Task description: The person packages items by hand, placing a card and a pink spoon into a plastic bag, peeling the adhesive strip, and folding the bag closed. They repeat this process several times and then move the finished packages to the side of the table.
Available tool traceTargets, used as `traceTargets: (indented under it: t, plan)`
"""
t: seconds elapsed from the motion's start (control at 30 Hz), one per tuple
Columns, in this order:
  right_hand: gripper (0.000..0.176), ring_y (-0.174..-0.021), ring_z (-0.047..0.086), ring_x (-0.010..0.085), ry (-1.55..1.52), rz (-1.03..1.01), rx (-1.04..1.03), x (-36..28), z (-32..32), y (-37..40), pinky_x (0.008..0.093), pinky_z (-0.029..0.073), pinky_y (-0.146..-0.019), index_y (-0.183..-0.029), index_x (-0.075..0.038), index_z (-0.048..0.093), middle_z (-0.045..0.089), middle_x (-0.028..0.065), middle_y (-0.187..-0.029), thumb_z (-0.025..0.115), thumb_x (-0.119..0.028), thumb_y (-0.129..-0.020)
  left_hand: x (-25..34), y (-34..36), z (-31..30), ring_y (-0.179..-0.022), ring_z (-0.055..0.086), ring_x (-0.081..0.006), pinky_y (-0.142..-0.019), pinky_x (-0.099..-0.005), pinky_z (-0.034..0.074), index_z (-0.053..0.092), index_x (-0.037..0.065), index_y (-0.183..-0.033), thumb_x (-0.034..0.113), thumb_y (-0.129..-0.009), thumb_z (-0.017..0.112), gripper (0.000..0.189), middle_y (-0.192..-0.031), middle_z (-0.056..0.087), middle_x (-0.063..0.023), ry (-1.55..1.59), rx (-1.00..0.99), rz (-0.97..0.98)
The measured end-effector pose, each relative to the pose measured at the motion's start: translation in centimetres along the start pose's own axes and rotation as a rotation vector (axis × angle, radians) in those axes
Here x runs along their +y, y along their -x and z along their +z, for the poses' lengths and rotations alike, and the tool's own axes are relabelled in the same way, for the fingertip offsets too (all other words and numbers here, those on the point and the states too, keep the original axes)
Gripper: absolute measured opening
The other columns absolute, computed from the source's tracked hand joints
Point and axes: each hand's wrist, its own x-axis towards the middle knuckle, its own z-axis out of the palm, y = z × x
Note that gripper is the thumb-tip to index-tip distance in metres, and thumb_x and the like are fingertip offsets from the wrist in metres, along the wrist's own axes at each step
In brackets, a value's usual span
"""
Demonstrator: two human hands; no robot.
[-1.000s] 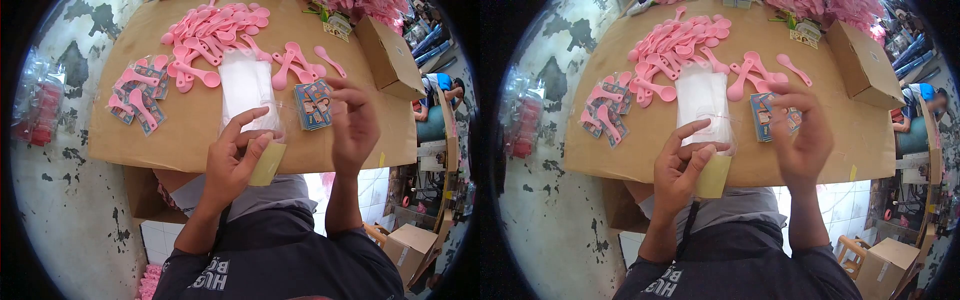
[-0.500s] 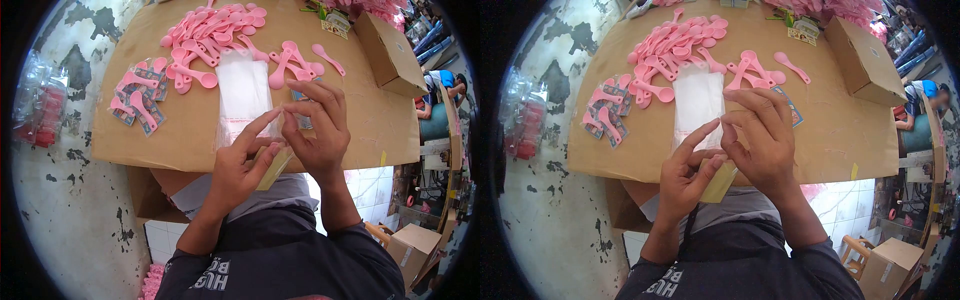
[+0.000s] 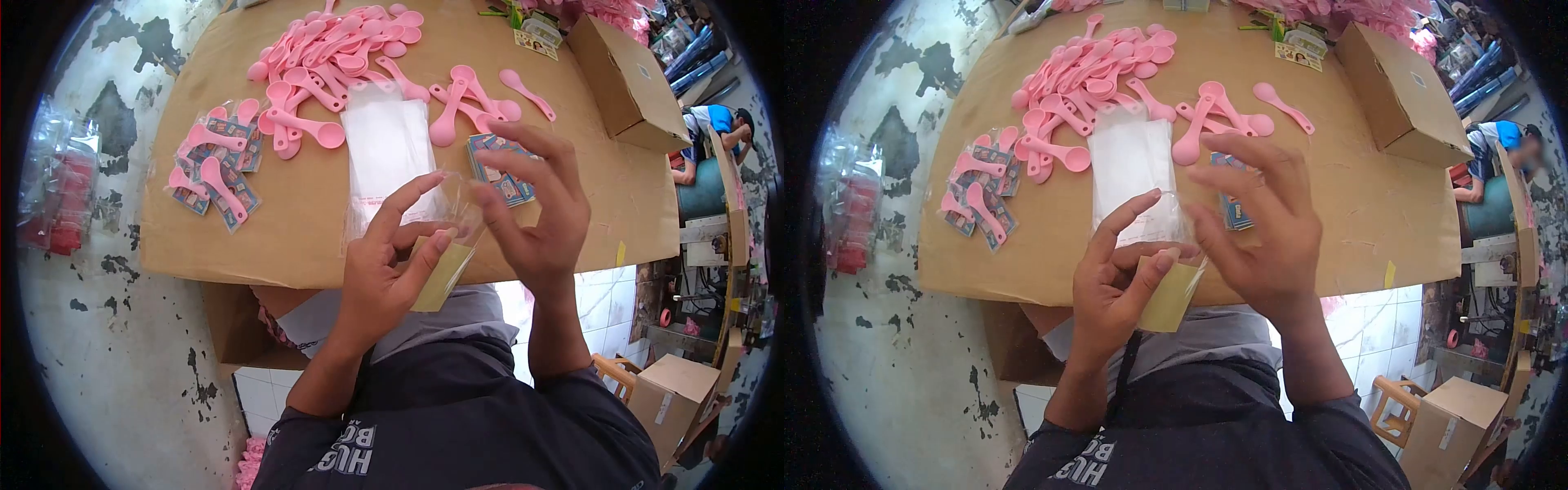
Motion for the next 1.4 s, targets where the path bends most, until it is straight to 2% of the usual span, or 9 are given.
traceTargets:
  t: [0.07,0.13,0.33,0.6,0.8,0.93,1.03,1.27,1.4]
  plan:
    - [0.028,-0.115,0.06,0.0337,0.09,-0.109,-0.069,-0.3,0.4,-0.1,0.0433,0.05,-0.096,-0.103,-0.006,0.074,0.068,0.0113,-0.123,0.079,-0.001,-0.076,-0.3,0.1,0.1,-0.103,0.069,-0.0143,-0.088,-0.0252,0.052,0.037,-0.001,-0.153,0.006,-0.102,0.062,0.056,-0.107,0.076,-0.018,-0.009,0.004,0.01]
    - [0.027,-0.114,0.06,0.0328,0.094,-0.136,-0.061,0.1,1.0,0.0,0.0433,0.05,-0.096,-0.101,-0.006,0.074,0.068,0.0108,-0.123,0.08,-0.002,-0.075,-0.9,0.1,0.3,-0.085,0.068,-0.0064,-0.069,-0.0212,0.051,0.046,0.008,-0.151,0.011,-0.102,0.064,0.053,-0.099,0.078,-0.0128,-0.033,0.045,0.096]
    - [0.025,-0.112,0.061,0.0319,0.122,-0.173,-0.042,0.0,1.7,0.1,0.0438,0.05,-0.094,-0.096,-0.005,0.073,0.069,0.0105,-0.119,0.079,0.001,-0.073,-0.8,0.3,0.1,-0.095,0.074,-0.0149,-0.076,-0.0259,0.054,0.045,0.009,-0.153,0.009,-0.1,0.064,0.056,-0.098,0.078,-0.0165,-0.116,0.028,0.131]
    - [0.023,-0.103,0.065,0.0303,0.039,-0.091,0.013,0.7,2.0,0.4,0.04,0.052,-0.091,-0.093,-0.002,0.068,0.07,0.012,-0.112,0.074,0.004,-0.072,0.6,0.8,0.0,-0.099,0.067,-0.0095,-0.086,-0.0216,0.051,0.04,-0.001,-0.153,0.006,-0.101,0.064,0.057,-0.104,0.077,-0.0151,-0.023,-0.065,-0.004]
    - [0.015,-0.101,0.069,0.0268,-0.476,0.237,0.495,3.2,-0.4,-0.4,0.0401,0.055,-0.092,-0.101,0.001,0.059,0.068,0.02,-0.106,0.059,0.008,-0.088,0.9,0.6,0.1,-0.104,0.071,-0.0185,-0.091,-0.0291,0.054,0.044,-0.004,-0.145,0.01,-0.103,0.062,0.049,-0.11,0.075,-0.021,0.172,0.034,-0.029]
    - [0.016,-0.091,0.067,0.0215,-0.727,0.229,0.566,3.7,-2.2,0.5,0.0365,0.056,-0.083,-0.099,0.0,0.054,0.067,0.0182,-0.098,0.049,0.011,-0.089,0.6,0.0,0.2,-0.107,0.072,-0.0249,-0.093,-0.034,0.056,0.055,-0.007,-0.131,0.011,-0.104,0.06,0.034,-0.114,0.073,-0.0238,0.291,0.174,-0.008]
    - [0.016,-0.075,0.055,0.0079,-1.008,0.29,0.086,3.2,-2.4,1.9,0.0211,0.042,-0.064,-0.099,0.0,0.056,0.06,0.0085,-0.089,0.047,0.009,-0.089,0.1,-0.6,0.1,-0.112,0.07,-0.0251,-0.097,-0.0353,0.054,0.063,-0.006,-0.119,0.01,-0.103,0.061,0.023,-0.123,0.07,-0.0232,0.269,0.18,0.083]
    - [0.016,-0.072,0.05,0.0024,-0.656,0.451,-0.228,0.1,0.1,1.9,0.0182,0.035,-0.058,-0.111,-0.001,0.068,0.063,0.0007,-0.092,0.065,-0.007,-0.097,-0.1,-0.6,-0.3,-0.119,0.06,-0.0152,-0.101,-0.0315,0.05,0.067,-0.005,-0.115,0.007,-0.102,0.062,0.018,-0.124,0.067,-0.0157,0.211,0.162,0.142]
    - [0.018,-0.076,0.054,0.0023,-0.602,0.549,-0.332,0.5,0.5,2.3,0.0191,0.042,-0.068,-0.109,-0.001,0.071,0.066,-0.0018,-0.093,0.073,-0.013,-0.096,0.4,-0.9,-0.3,-0.114,0.062,-0.0147,-0.098,-0.0304,0.051,0.066,-0.006,-0.117,0.008,-0.103,0.062,0.021,-0.121,0.069,-0.0147,0.15,0.135,0.103]
